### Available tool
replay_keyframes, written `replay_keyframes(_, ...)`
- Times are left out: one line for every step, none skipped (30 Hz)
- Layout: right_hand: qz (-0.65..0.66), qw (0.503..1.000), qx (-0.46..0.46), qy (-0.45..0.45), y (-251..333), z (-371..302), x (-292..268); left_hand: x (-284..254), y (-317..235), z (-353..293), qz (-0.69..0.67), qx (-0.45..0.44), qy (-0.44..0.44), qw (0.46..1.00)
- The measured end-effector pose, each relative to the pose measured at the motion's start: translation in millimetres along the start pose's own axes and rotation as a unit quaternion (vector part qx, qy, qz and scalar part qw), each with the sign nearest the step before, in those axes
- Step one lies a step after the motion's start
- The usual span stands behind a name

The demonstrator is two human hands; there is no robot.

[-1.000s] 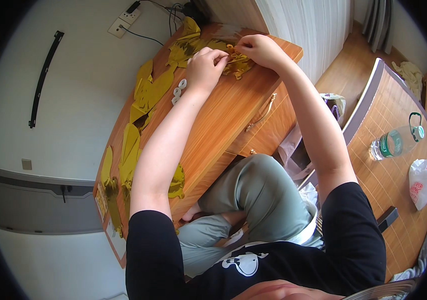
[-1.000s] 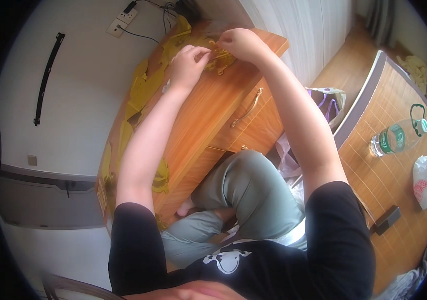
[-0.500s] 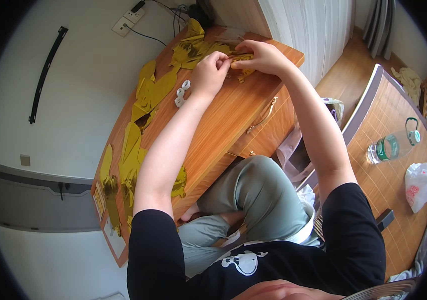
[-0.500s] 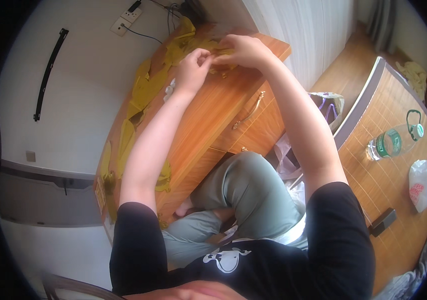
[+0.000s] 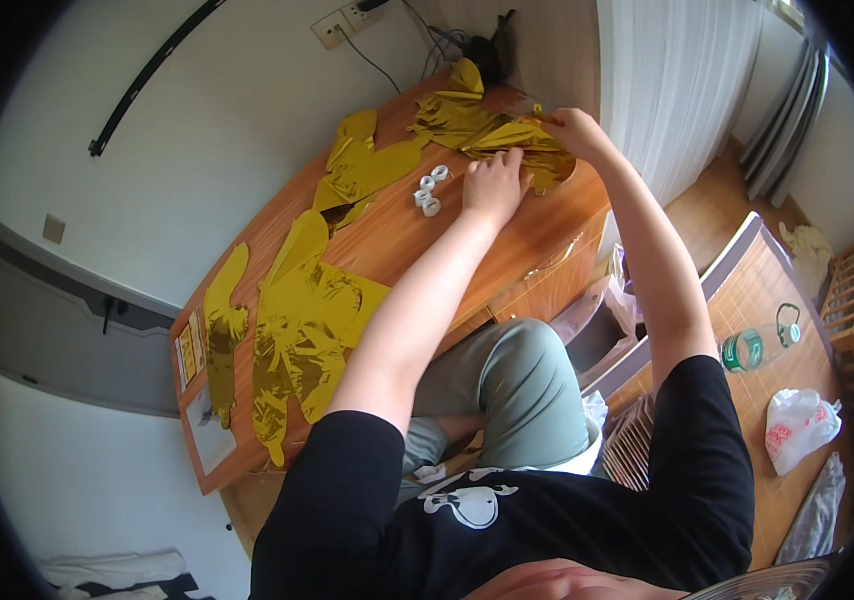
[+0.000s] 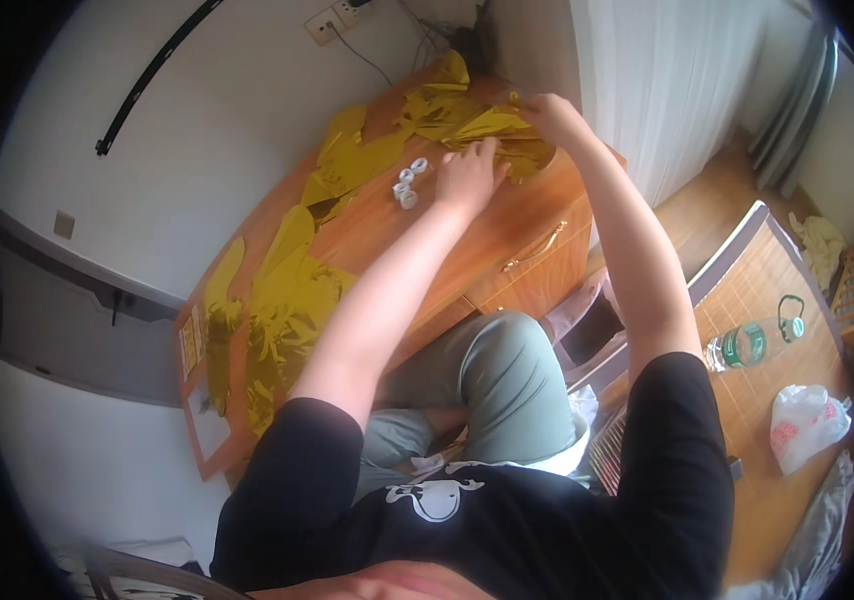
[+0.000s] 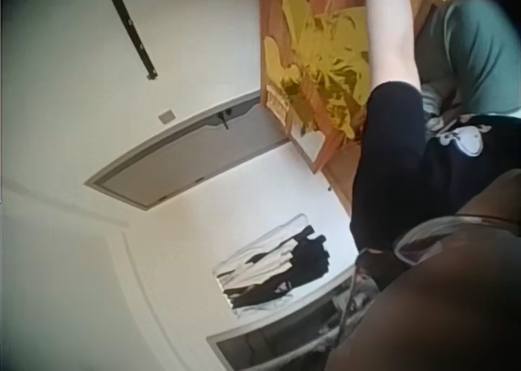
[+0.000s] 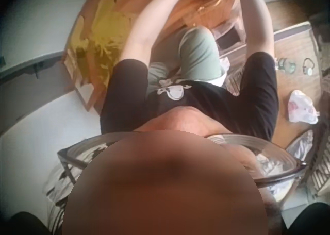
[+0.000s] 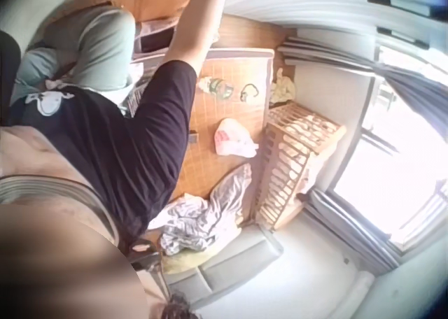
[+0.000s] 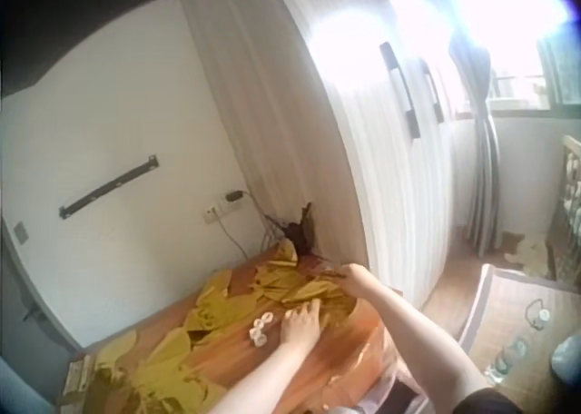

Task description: The person flattens a deflated foil balloon on a desk and folds it into a compact square by hand.

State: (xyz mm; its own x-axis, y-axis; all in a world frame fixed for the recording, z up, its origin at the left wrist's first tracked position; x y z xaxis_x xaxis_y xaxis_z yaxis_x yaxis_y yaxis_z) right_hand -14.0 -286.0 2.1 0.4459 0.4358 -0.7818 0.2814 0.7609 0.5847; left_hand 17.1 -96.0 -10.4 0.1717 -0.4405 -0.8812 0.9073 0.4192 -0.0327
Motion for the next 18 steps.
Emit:
replay_keyframes(0.003,1.0,-0.011,0.005,25,4,-6,0,9,-7,0.007,-0.009,-0.003,1.0)
replay_keyframes(0.03,0.999,-0.017,-0.021,57,7,-14,-5,23,-17,-0.012,-0.012,-0.044,0.999)
replay_keyframes(0.054,0.997,-0.018,-0.048,77,9,-20,-12,30,-22,-0.036,-0.009,-0.086,0.996)
replay_keyframes(-0.024,0.985,-0.09,-0.142,81,20,-42,-3,22,-11,-0.035,-0.027,-0.033,0.998)
replay_keyframes(-0.03,0.979,-0.086,-0.185,74,34,-61,-3,11,-5,-0.042,-0.022,-0.04,0.998)
replay_keyframes(-0.029,0.976,-0.071,-0.206,82,42,-77,-3,8,-4,-0.047,-0.006,-0.057,0.997)
replay_keyframes(-0.026,0.972,-0.057,-0.226,95,48,-92,-4,6,-5,-0.051,0.009,-0.074,0.996)
replay_keyframes(-0.028,0.971,-0.06,-0.228,110,52,-107,-3,5,-3,-0.045,0.003,-0.076,0.996)
replay_keyframes(-0.045,0.961,-0.058,-0.268,127,53,-126,-2,6,-2,-0.044,0.003,-0.079,0.996)
replay_keyframes(-0.064,0.948,-0.054,-0.308,141,51,-148,0,6,-2,-0.056,0.004,-0.075,0.996)
replay_keyframes(-0.067,0.947,-0.057,-0.309,154,49,-166,1,5,0,-0.067,0.006,-0.072,0.995)
replay_keyframes(-0.05,0.924,-0.101,-0.365,173,39,-190,1,5,0,-0.076,0.002,-0.076,0.994)
replay_keyframes(-0.029,0.897,-0.146,-0.417,198,25,-213,0,11,-2,-0.074,-0.002,-0.078,0.994)
replay_keyframes(0.021,0.901,-0.135,-0.412,233,-3,-221,4,30,-12,-0.053,-0.023,-0.04,0.998)
replay_keyframes(0.065,0.901,-0.123,-0.41,262,-40,-232,6,41,-17,-0.037,-0.039,-0.005,0.999)
replay_keyframes(0.046,0.877,-0.166,-0.449,268,-61,-252,3,38,-14,-0.041,-0.036,-0.012,0.998)
replay_keyframes(0.015,0.846,-0.207,-0.491,261,-86,-278,-7,20,-6,-0.068,0.0,-0.078,0.995)
replay_keyframes(-0.033,0.837,-0.194,-0.511,224,-102,-290,-21,19,-6,-0.083,0.025,-0.14,0.986)
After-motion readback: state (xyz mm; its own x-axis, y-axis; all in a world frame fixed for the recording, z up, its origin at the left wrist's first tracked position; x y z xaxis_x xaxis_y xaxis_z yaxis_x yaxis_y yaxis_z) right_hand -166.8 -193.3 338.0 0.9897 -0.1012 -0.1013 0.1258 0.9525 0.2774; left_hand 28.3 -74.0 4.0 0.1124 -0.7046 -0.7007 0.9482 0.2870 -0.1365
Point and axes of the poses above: each hand's wrist, its own z-axis towards the middle knuckle, its own x-axis out of the palm, y = z × x, the point moved 7 cm from there along z, towards the middle knuckle, and after that the axes turned 6 degrees about -z, right-handed, at the moved point
